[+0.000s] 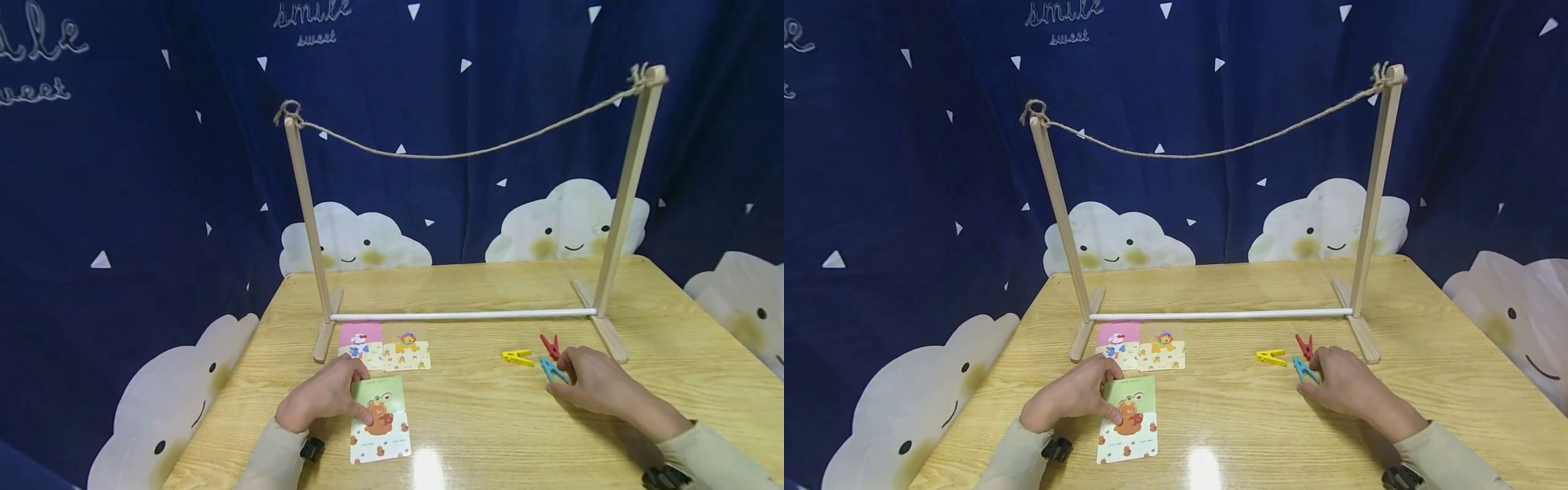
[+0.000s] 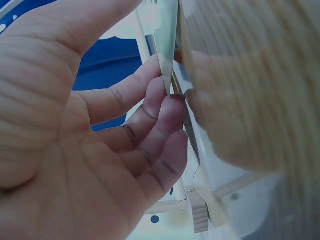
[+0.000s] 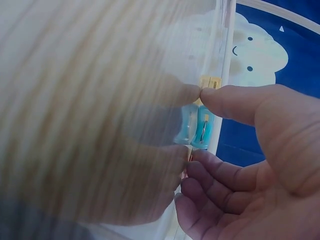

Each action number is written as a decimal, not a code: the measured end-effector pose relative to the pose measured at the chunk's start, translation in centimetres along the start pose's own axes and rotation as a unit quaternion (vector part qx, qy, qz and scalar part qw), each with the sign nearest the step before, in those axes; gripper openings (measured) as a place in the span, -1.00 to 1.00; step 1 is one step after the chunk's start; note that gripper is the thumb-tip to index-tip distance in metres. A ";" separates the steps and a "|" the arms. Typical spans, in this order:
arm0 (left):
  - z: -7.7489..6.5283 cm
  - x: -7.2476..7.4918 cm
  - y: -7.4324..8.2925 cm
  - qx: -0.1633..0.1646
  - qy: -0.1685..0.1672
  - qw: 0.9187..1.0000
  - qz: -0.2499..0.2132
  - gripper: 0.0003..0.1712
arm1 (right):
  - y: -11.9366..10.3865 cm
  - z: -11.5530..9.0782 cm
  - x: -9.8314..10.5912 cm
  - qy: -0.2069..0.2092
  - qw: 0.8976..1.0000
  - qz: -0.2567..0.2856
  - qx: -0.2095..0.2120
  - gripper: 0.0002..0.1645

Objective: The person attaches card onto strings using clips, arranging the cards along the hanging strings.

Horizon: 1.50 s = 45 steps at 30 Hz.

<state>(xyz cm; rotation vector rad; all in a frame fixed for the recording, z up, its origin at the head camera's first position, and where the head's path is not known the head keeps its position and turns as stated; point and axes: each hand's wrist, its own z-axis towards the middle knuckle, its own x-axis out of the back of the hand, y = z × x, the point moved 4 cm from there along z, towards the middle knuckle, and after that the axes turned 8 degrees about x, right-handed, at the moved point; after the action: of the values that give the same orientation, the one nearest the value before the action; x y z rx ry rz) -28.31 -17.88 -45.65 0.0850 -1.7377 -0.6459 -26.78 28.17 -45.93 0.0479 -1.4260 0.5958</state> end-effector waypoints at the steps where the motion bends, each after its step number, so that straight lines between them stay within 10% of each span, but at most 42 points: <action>1: 0.0 0.0 0.0 -0.001 0.000 1.000 -0.002 -0.17 | 0.0 0.0 0.0 0.000 1.000 0.001 0.000 -0.52; 45: 0.4 0.6 0.5 -0.038 0.028 0.998 -0.032 -0.50 | 0.2 -0.4 0.7 0.010 0.999 0.042 -0.013 -0.69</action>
<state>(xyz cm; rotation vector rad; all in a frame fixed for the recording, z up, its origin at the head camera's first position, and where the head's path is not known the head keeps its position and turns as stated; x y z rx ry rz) -28.70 -17.56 -44.90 0.1057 -1.6610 -0.7492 -26.47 28.76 -45.43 -0.0384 -1.4206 0.6455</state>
